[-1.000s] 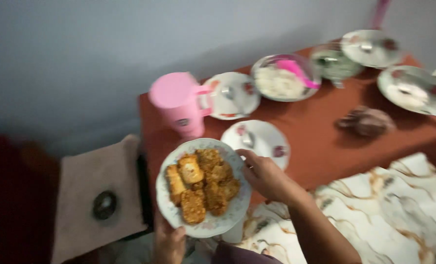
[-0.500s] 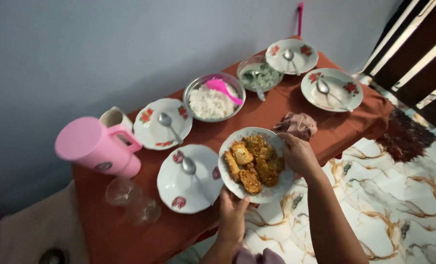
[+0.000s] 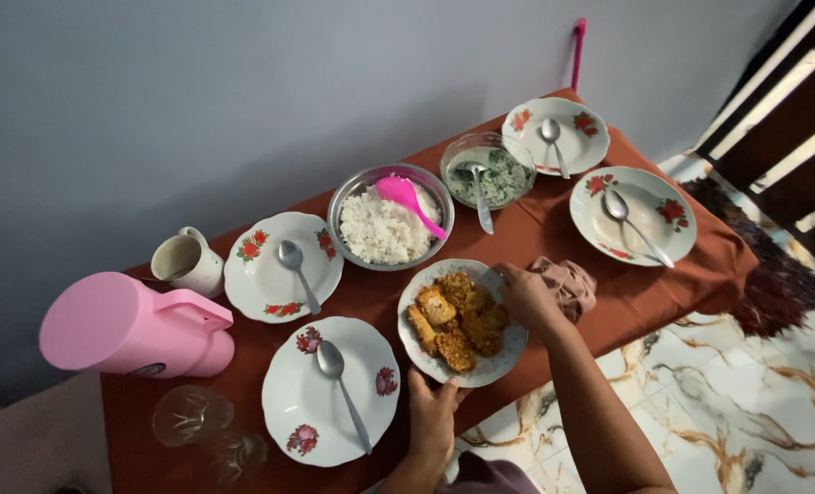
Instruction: Preparing and serving a meal of rice, fried tofu, and side dishes into plates.
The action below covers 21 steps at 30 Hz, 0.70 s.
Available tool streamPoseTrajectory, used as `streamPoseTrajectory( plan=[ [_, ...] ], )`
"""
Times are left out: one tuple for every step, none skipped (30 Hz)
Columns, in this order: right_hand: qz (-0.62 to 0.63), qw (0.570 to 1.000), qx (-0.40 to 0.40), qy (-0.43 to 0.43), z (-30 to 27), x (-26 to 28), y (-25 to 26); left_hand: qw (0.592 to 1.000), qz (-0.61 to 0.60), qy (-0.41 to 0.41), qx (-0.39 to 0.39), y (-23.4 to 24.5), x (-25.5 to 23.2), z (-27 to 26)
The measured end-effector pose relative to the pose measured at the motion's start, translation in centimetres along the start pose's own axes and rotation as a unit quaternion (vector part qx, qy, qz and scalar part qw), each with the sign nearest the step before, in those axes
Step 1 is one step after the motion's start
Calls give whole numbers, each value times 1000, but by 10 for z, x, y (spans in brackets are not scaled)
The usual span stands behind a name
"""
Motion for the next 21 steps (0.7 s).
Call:
streamPoseTrajectory(
  plan=[
    [0, 1000, 5, 2, 2, 2, 2, 1000, -1, 0, -6, -2, -3, 0],
    [5, 1000, 26, -11, 4, 5, 3, 1000, 17, 17, -17, -5, -6, 1],
    [9, 999, 46, -24, 6, 7, 4, 998, 35, 33, -29, -7, -8, 1],
    [7, 998, 57, -21, 10, 8, 6, 998, 32, 35, -40, -6, -4, 3],
    [-2, 998, 64, -16, 13, 8, 7, 999, 24, 1, -44, -6, 1, 5],
    [-12, 997, 71, -10, 16, 8, 10, 998, 16, -35, -48, -7, 6, 7],
    [-14, 997, 81, -5, 18, -4, 7, 998, 13, -35, -59, -7, 6, 4],
    [-46, 994, 76, 67, 23, -15, 7, 997, 2, -55, -56, -9, 4, 3],
    [-76, 985, 70, 140, 27, -26, 7, 996, -7, -75, -53, -12, 3, 1],
    [-79, 983, 76, 146, 21, -21, 21, 995, -12, -77, -61, -12, 7, 2],
    [-145, 968, 4, 204, 14, -16, 36, 994, -5, -82, -76, -13, 10, 3],
    [-207, 941, -68, 259, 5, -12, 51, 992, 4, -85, -90, -13, 15, 2],
    [-208, 940, -62, 265, 3, -11, 61, 992, 0, -85, -96, -9, 29, 8],
    [-262, 921, -47, 283, 0, -10, 70, 984, 44, -142, -102, -4, 42, 12],
    [-315, 900, -31, 301, -5, -10, 79, 971, 88, -198, -107, 0, 55, 15],
    [-315, 899, -30, 302, -1, -18, 78, 970, 87, -198, -108, -6, 51, 13],
    [-282, 936, 61, 200, 2, -28, 77, 971, 52, -211, -103, -13, 46, 10],
    [-244, 953, 151, 97, 7, -36, 74, 969, 18, -225, -97, -18, 39, 8],
    [-243, 953, 151, 100, 6, -34, 76, 969, 18, -227, -99, -16, 38, 7],
    [-220, 964, 99, 114, 7, -30, 78, 974, 43, -201, -96, -15, 37, 7],
    [-197, 971, 47, 128, 8, -26, 80, 978, 68, -174, -92, -13, 35, 7]
  ],
)
Point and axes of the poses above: each hand's wrist, its own z-axis towards the middle knuckle, its own y-axis out of the back of the hand, x = y × z, the point moved 1 cm from there along z, towards the middle knuckle, and after that the axes turned 8 degrees about -y, right-handed, at the moved point
